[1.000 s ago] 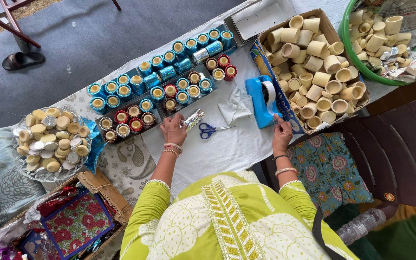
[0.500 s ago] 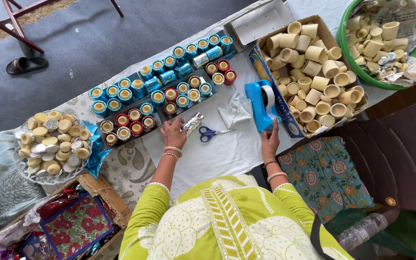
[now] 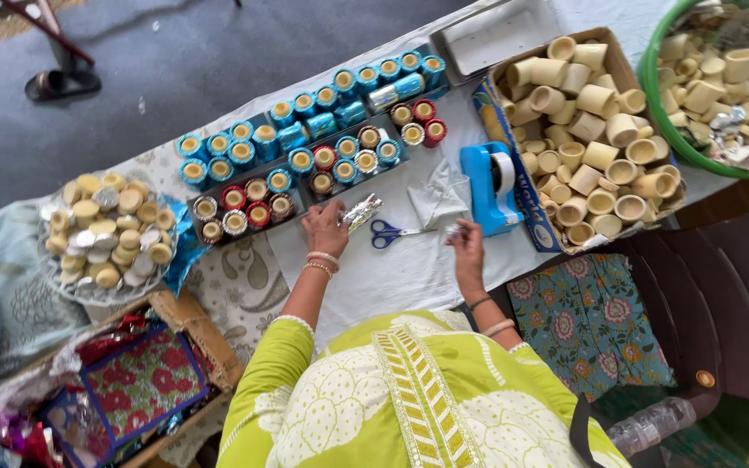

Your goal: The person wraps small cylindrical candles in shiny red and silver foil paper. They use scissors to trim the excess paper and a tape dispenser to secure the wrapping around the candles.

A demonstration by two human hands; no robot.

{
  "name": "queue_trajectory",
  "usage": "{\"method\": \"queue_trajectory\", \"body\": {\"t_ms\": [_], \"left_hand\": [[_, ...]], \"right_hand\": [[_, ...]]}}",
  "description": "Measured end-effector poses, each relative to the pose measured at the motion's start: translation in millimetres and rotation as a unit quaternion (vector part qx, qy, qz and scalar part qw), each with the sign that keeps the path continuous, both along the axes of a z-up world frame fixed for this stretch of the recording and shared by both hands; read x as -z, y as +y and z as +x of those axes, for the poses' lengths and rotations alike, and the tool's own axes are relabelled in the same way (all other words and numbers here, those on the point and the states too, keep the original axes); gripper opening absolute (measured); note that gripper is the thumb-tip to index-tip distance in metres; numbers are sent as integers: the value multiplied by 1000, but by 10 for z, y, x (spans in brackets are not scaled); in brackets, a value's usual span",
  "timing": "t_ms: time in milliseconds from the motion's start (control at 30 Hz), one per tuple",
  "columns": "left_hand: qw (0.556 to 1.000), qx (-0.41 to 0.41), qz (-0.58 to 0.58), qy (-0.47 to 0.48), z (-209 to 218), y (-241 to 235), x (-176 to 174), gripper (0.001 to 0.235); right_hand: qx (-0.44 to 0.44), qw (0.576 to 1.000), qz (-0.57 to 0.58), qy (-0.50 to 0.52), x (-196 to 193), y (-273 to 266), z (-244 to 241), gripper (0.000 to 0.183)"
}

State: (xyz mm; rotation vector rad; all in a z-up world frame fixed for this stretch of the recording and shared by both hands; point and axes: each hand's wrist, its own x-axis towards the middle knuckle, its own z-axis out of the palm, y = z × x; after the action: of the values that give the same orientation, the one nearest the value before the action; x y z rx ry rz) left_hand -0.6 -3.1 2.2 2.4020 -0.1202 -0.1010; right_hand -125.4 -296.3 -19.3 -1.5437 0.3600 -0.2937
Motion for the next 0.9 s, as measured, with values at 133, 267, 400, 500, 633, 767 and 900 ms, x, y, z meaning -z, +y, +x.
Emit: {"method": "queue_trajectory", "body": {"t_ms": [133, 267, 400, 500, 633, 767, 900], "left_hand": [[1000, -10, -6, -3, -29, 1, 18, 35], [1000, -10, -5, -5, -35, -10, -15, 36], [1000, -5, 2, -6, -45, -16, -32, 39], [1000, -3, 1, -11, -29, -13, -21, 41], [1000, -3, -1, -10, -32, -14, -12, 41], [1000, -1, -2, -13, -26, -8, -7, 42], [1000, 2, -5, -11, -16, -3, 38, 42]], "right_hand": [[-85, 996, 37, 13, 7, 432, 390, 25], [-174, 979, 99, 46, 94, 689, 728, 24], [-220, 967, 88, 92, 201, 809, 893, 16], [-233, 965, 78, 94, 173, 929, 997, 11], [-215, 966, 96, 104, 287, 1055, 1112, 11], [-187, 968, 85, 142, 480, 1153, 1182, 12], [-171, 972, 52, 149, 520, 1307, 1171, 10]]}}
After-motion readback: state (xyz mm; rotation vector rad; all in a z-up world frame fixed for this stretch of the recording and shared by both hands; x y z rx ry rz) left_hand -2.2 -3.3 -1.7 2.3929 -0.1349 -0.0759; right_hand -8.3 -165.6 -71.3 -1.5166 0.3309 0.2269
